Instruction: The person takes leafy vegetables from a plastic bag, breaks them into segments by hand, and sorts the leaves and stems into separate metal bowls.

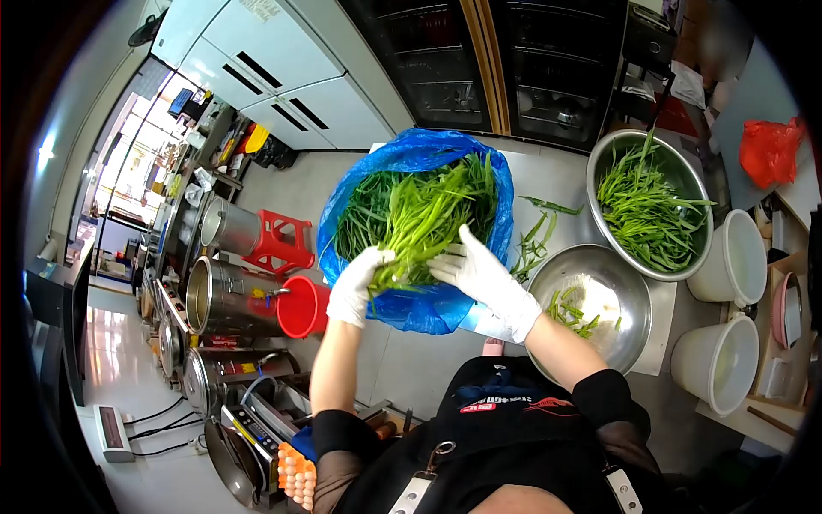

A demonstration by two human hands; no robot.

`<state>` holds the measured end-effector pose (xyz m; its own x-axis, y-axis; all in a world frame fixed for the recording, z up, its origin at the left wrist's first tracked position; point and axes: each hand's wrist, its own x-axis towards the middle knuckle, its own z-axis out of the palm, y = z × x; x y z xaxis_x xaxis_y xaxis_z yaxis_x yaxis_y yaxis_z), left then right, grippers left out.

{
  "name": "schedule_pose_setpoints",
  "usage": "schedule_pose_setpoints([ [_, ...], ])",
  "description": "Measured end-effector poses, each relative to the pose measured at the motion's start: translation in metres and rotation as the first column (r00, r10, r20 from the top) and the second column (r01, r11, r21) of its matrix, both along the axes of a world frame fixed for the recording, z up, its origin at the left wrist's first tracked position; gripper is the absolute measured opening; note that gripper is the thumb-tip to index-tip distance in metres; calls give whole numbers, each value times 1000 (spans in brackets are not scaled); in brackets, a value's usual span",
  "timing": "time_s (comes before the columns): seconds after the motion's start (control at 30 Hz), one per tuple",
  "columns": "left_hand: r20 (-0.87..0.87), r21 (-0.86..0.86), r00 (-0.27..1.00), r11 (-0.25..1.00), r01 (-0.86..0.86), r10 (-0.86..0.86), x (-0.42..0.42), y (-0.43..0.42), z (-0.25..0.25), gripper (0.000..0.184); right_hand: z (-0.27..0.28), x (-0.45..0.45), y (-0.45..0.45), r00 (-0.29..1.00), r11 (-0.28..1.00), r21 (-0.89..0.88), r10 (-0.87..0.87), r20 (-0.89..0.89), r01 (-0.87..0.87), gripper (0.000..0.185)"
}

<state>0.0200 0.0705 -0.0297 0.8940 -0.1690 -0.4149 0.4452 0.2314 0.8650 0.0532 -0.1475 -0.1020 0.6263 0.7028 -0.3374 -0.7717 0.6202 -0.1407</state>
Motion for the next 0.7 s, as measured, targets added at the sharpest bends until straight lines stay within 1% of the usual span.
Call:
schedule_pose_setpoints([
  [0.03, -6, -135, 999, 990, -35, 34, -9, -4, -8, 35, 5, 7, -2, 999, 1000, 6, 21, -37, -21, 87],
  [0.1, -21, -214, 1000, 977, -22, 18, -21, -4, -32, 42, 15, 9, -1, 992, 995, -95, -28, 124, 39, 71],
  [0.13, -7, -318, 1000, 948, -2, 0, -28, -13, -29, 43, 16, 8, -1, 985, 993, -107, -39, 166, 57, 64],
  [0.17, -6, -344, 1000, 939, 0, -3, -31, -16, -35, 44, 16, 8, 0, 976, 990, -118, -47, 211, 73, 57],
  [0.2, -6, -417, 1000, 909, -11, 9, -32, -19, -30, 45, 22, 8, 0, 965, 988, -130, -52, 256, 88, 50],
  [0.23, -10, -489, 1000, 872, -23, 21, -35, -21, -23, 46, 26, 8, -3, 952, 970, -228, -14, 305, 87, 44],
  [0.3, -4, -500, 1000, 866, -22, 23, -38, -20, -10, 49, 43, 5, -14, 919, 905, -413, 75, 387, 100, 34],
  [0.33, -5, -508, 999, 861, -30, 31, -39, -17, -7, 50, 59, 2, -13, 918, 892, -424, 25, 396, 159, 24],
  [0.37, 32, -521, 999, 853, 18, -2, -37, -13, -2, 49, 71, -1, -12, 912, 869, -453, 5, 410, 199, 24],
  [0.43, 51, -721, 998, 691, 51, -20, -31, -2, -8, 47, 85, -7, -9, 896, 816, -506, -31, 442, 278, 25],
  [0.47, -224, -336, 926, 868, -367, 305, -22, 14, -20, 37, 81, -7, -1, 883, 697, -611, -65, 465, 374, 29],
  [0.5, -223, -194, 944, 938, -287, 243, -14, 37, -33, 31, 60, -1, 7, 844, 660, -609, -72, 531, 440, 39],
  [0.57, -64, -85, 984, 981, -172, 167, -4, 48, -53, 33, 7, 14, 16, 891, 572, -763, 117, 439, 301, 51],
  [0.6, -142, 212, 968, 961, -176, 208, -2, 50, -47, 43, -6, 18, 12, 928, 572, -809, 213, 306, 135, 61],
  [0.63, -97, 358, 971, 918, -169, 217, -6, 22, -9, 53, -17, 19, 9, 933, 649, -758, 235, 273, 58, 55],
  [0.67, 30, 486, 981, 855, -183, 193, 0, 37, -32, 57, -29, 18, 8, 921, 691, -713, 196, 336, 113, 51],
  [0.7, 145, 598, 977, 773, -212, 156, 4, 36, -33, 61, -28, 14, 6, 907, 728, -668, 161, 390, 158, 47],
])
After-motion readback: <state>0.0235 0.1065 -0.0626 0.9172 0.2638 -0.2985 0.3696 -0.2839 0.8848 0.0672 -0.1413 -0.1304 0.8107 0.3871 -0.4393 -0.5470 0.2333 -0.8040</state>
